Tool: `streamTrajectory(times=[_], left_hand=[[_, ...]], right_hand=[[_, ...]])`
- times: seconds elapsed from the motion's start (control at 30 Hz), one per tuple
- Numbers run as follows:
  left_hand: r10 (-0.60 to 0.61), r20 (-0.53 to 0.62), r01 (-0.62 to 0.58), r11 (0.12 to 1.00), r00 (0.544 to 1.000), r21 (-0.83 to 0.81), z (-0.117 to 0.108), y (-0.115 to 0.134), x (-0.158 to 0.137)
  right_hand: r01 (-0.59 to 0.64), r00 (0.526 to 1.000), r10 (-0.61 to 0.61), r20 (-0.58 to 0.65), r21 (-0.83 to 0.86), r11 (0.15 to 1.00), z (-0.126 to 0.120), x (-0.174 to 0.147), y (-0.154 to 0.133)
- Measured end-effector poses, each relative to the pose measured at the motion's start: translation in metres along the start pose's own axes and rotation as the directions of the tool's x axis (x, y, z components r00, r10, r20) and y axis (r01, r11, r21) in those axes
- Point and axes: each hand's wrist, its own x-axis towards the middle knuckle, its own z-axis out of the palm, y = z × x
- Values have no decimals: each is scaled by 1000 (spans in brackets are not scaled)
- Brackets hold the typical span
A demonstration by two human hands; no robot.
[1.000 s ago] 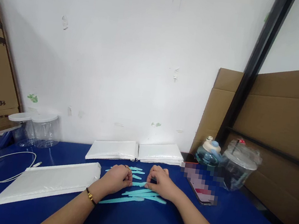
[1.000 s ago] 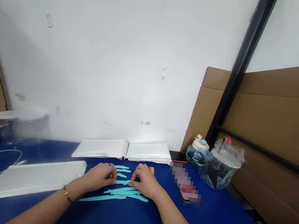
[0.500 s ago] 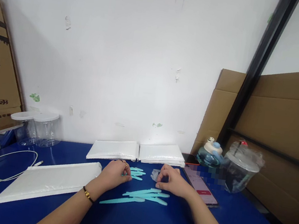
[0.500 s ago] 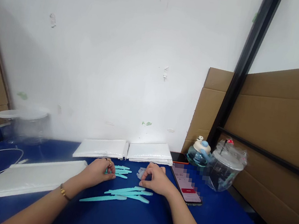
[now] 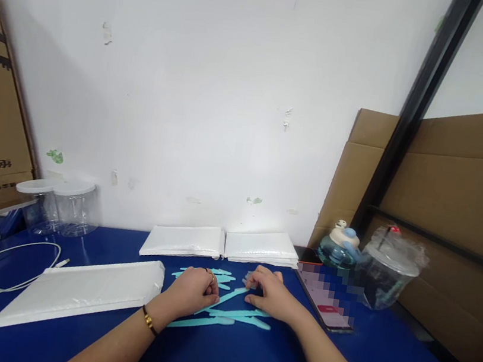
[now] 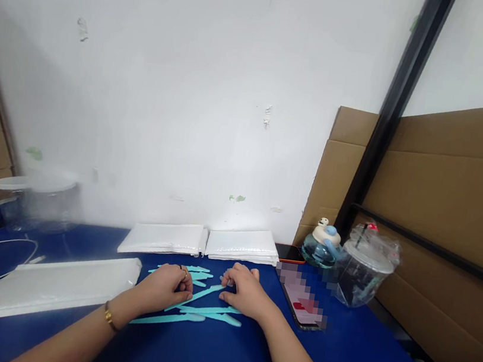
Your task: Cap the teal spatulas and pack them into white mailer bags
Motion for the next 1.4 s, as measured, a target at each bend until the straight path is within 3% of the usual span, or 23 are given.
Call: streamTrajectory(times=[0.23, 0.4, 0.6, 0.7, 0.9, 0.97, 1.1, 1.27, 1.4], left_hand=[[-39, 21, 39, 999, 999, 21, 3, -1, 0], [-32, -36, 34, 997, 999, 69, -4, -6, 2], [-143, -112, 150, 987, 983, 54, -12, -33, 4], [-156, -163, 168, 984, 974, 63, -13, -36, 3], [-71, -50, 71, 997, 996, -18, -11, -14, -2], [-23, -19, 22, 998, 1000, -52, -9, -7, -4], [43, -2, -43, 996, 999, -81, -3, -1, -5], [37, -39, -35, 998, 999, 54, -4, -8, -1], [15, -97, -11, 999, 995, 40, -8, -14, 1]], right_hand=[[5, 1000, -5, 12, -28, 1000, 8, 4, -4], [28, 1000, -28, 9, -20, 999, 4, 5, -1], [-128, 985, 122, -124, -39, 991, -6, 8, 13], [-128, 984, 125, -130, -15, 992, -16, 2, 14], [-77, 983, 67, 171, 52, 996, -34, -17, 17], [-82, 975, 74, 210, 32, 996, -32, -19, 17], [-83, 980, 77, 185, 28, 996, -20, -13, 9], [1, 996, -2, 91, 7, 1000, -14, -6, 0], [-57, 998, 57, 7, 11, 998, -13, -3, 1]])
